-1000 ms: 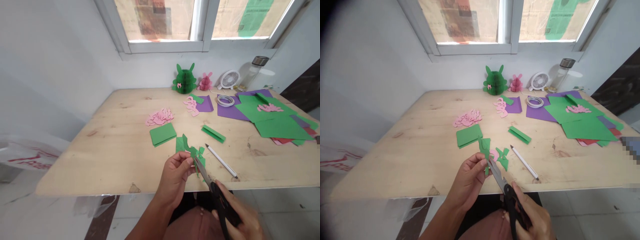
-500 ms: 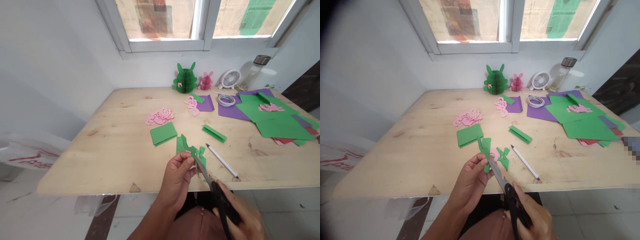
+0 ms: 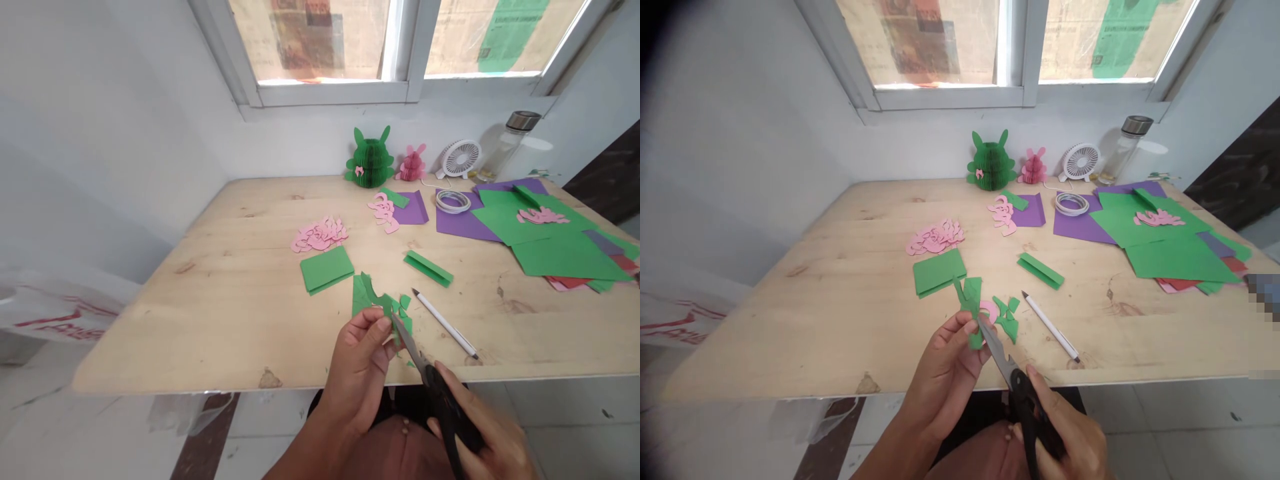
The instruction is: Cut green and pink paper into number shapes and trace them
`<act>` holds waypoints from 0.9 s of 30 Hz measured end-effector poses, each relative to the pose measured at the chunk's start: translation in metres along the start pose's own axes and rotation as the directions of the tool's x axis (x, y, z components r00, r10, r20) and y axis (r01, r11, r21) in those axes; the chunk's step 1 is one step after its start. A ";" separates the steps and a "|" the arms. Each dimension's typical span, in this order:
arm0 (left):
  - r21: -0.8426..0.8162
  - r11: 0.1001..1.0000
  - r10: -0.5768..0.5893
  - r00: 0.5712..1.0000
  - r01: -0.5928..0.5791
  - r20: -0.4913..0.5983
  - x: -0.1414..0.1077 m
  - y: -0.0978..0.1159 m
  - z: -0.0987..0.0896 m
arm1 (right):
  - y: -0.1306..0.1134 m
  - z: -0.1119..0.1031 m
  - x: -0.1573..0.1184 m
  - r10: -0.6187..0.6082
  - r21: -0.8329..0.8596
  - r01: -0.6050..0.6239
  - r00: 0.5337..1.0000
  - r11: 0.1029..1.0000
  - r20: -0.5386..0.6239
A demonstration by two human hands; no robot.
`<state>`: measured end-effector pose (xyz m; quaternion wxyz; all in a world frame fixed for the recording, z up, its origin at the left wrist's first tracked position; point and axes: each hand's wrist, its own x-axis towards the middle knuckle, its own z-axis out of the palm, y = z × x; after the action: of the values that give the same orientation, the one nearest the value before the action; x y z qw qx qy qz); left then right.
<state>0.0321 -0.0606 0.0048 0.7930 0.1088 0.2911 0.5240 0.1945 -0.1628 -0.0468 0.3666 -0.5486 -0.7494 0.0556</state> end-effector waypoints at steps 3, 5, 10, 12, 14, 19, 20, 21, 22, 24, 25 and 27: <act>0.009 1.000 -0.005 1.000 0.004 0.016 0.001 -0.002 -0.001 | 0.001 0.001 -0.002 0.023 0.018 -0.023 1.000 1.000 0.001; 0.017 1.000 -0.004 1.000 0.004 0.013 0.002 -0.003 -0.002 | 0.002 0.001 -0.004 0.069 0.045 -0.069 0.998 0.997 -0.002; 0.063 0.997 0.033 0.999 -0.032 -0.004 0.004 -0.004 -0.005 | 0.003 0.000 -0.005 0.205 0.167 -0.204 0.979 0.965 0.006; 0.080 0.996 0.039 0.999 -0.039 -0.004 0.005 -0.003 -0.005 | 0.001 -0.002 -0.003 0.228 0.217 -0.230 0.973 0.949 0.035; 0.095 0.995 0.035 0.999 -0.035 -0.004 0.006 -0.002 -0.006 | 0.000 -0.003 -0.001 0.239 0.256 -0.249 0.968 0.934 0.072; 0.131 0.991 0.018 1.000 -0.019 0.007 0.008 0.000 -0.006 | -0.002 -0.007 0.001 0.271 0.274 -0.296 0.954 0.915 0.125; 0.138 0.990 0.014 1.000 -0.016 0.014 0.008 0.001 -0.006 | -0.002 -0.007 0.001 0.277 0.273 -0.304 0.952 0.913 0.132; 0.142 0.990 0.010 1.000 -0.013 0.021 0.007 0.001 -0.006 | -0.002 -0.008 0.000 0.286 0.272 -0.314 0.948 0.910 0.139; 0.144 0.990 0.005 1.000 -0.009 0.028 0.007 0.001 -0.005 | -0.003 -0.008 -0.001 0.294 0.272 -0.325 0.944 0.906 0.148; 0.142 0.990 -0.002 0.999 -0.003 0.035 0.007 0.001 -0.004 | -0.003 -0.009 -0.002 0.309 0.268 -0.345 0.936 0.900 0.169; 0.139 0.990 -0.003 0.999 -0.001 0.035 0.006 0.001 -0.004 | -0.003 -0.009 -0.002 0.313 0.264 -0.352 0.933 0.898 0.178; 0.130 0.992 -0.002 1.000 -0.001 0.026 0.006 0.000 -0.003 | -0.004 -0.008 -0.002 0.316 0.257 -0.357 0.930 0.898 0.189</act>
<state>0.0315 -0.0558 0.0003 0.7882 0.1669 0.3143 0.5021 0.1966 -0.1685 -0.0406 0.3726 -0.6056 -0.6512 0.2654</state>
